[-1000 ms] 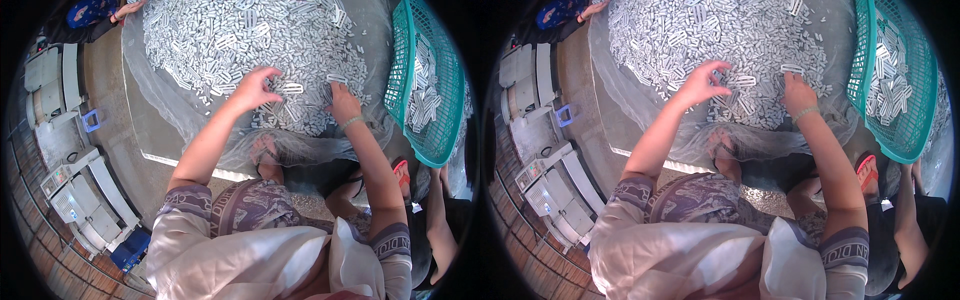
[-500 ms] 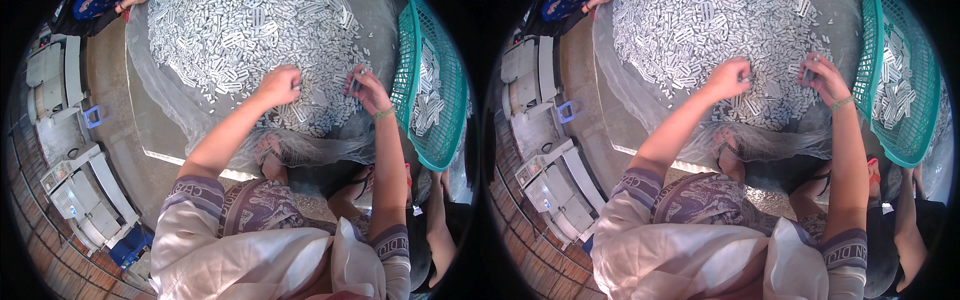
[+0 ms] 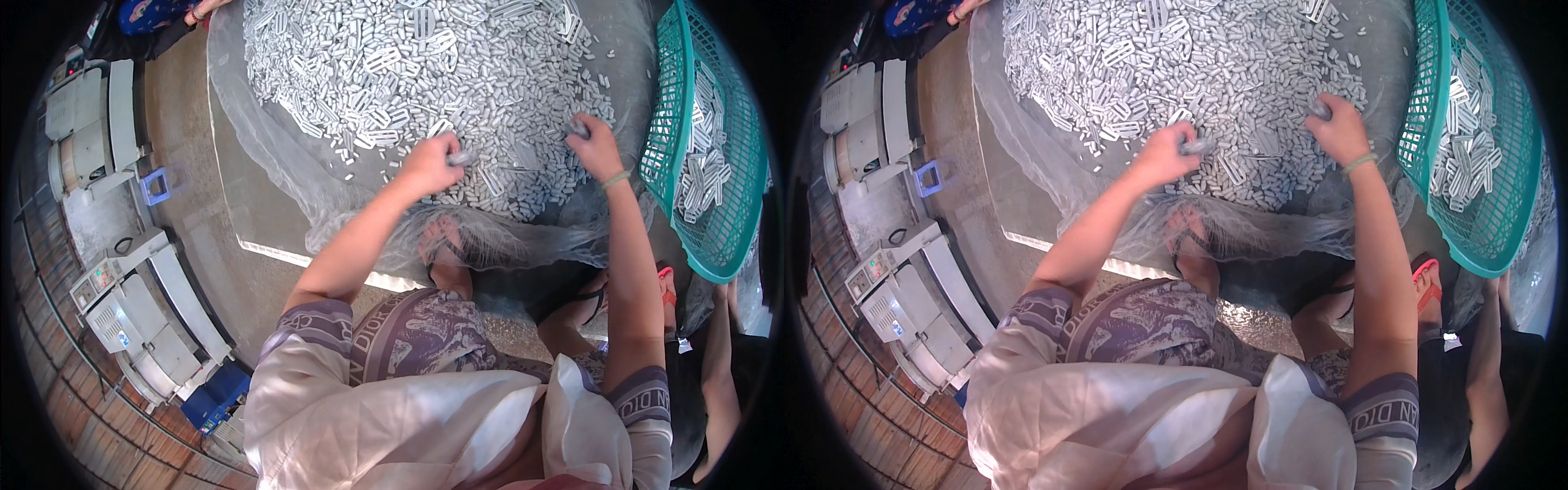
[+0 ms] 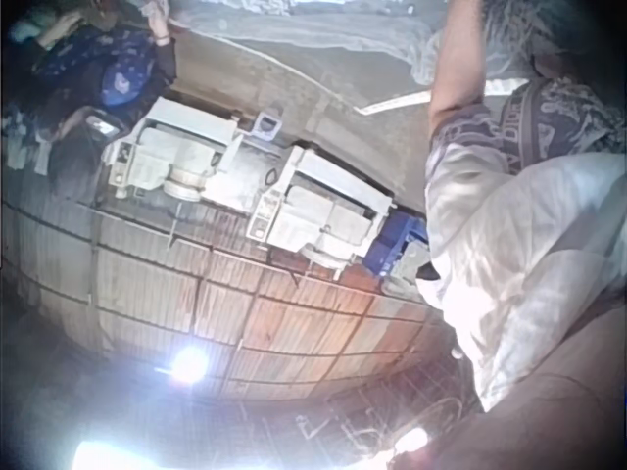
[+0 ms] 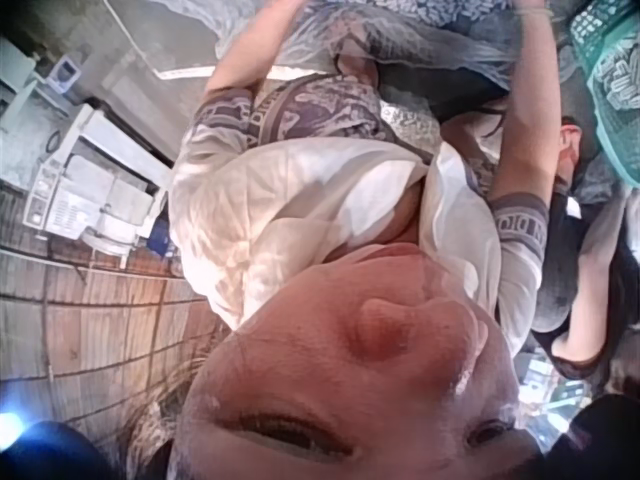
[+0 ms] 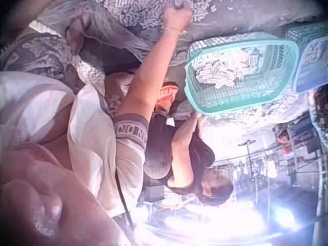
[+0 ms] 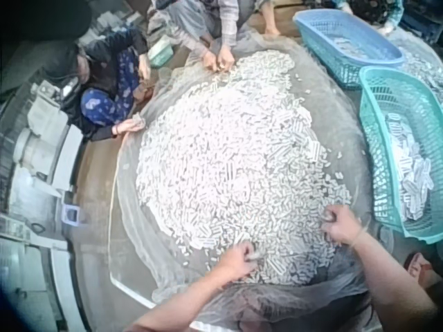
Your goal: The person sits on the floor and sorts small, silver-colored metal parts from a large pile on a plastic sheet into a green basket. They pick up handfuls of parts, separate them, and place the selected pieces into the basket.
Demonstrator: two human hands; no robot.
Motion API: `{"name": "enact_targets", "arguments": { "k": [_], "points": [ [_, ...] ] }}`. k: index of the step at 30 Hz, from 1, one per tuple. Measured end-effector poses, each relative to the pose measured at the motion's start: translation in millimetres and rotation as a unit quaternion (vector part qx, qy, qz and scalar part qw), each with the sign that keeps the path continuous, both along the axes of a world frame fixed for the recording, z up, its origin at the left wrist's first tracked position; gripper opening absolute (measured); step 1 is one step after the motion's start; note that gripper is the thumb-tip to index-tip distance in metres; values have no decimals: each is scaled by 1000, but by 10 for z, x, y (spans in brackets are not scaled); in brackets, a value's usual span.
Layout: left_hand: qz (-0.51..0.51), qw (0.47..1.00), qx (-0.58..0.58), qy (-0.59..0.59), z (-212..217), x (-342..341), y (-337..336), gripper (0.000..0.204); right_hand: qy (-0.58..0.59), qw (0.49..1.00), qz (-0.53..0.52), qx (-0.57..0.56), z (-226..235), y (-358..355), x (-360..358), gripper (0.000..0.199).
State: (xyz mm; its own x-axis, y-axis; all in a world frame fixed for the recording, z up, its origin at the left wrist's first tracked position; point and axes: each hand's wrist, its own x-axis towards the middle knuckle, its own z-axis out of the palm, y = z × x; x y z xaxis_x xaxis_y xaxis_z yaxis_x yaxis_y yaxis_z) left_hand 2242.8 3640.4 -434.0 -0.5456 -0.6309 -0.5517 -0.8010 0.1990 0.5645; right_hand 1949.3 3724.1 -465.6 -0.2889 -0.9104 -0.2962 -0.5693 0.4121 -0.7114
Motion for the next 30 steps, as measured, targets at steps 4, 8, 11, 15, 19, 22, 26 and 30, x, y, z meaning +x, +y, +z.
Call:
{"name": "enact_targets", "arguments": {
  "k": [4,8,11,15,19,22,26,30],
  "points": [
    [270,896,315,156,245,-2,-301,33,-291,954,28,63,93,-47,18,24],
    [292,907,264,148,352,22,-483,24,54,987,123,92,390,-35,656,31],
    [284,921,231,132,356,35,-516,18,170,964,128,159,532,-82,815,40],
    [315,911,227,141,444,112,-615,13,183,956,158,164,441,-46,696,43],
    [313,913,217,144,466,186,-678,14,95,983,138,70,302,41,505,39],
    [280,926,210,141,512,112,-682,15,-60,984,134,100,283,-3,315,35],
    [192,926,193,262,903,-620,-736,21,-402,900,70,155,352,-62,182,34],
    [50,816,267,510,1452,-2059,-563,24,-640,767,-11,39,401,9,259,38]
  ]
}}
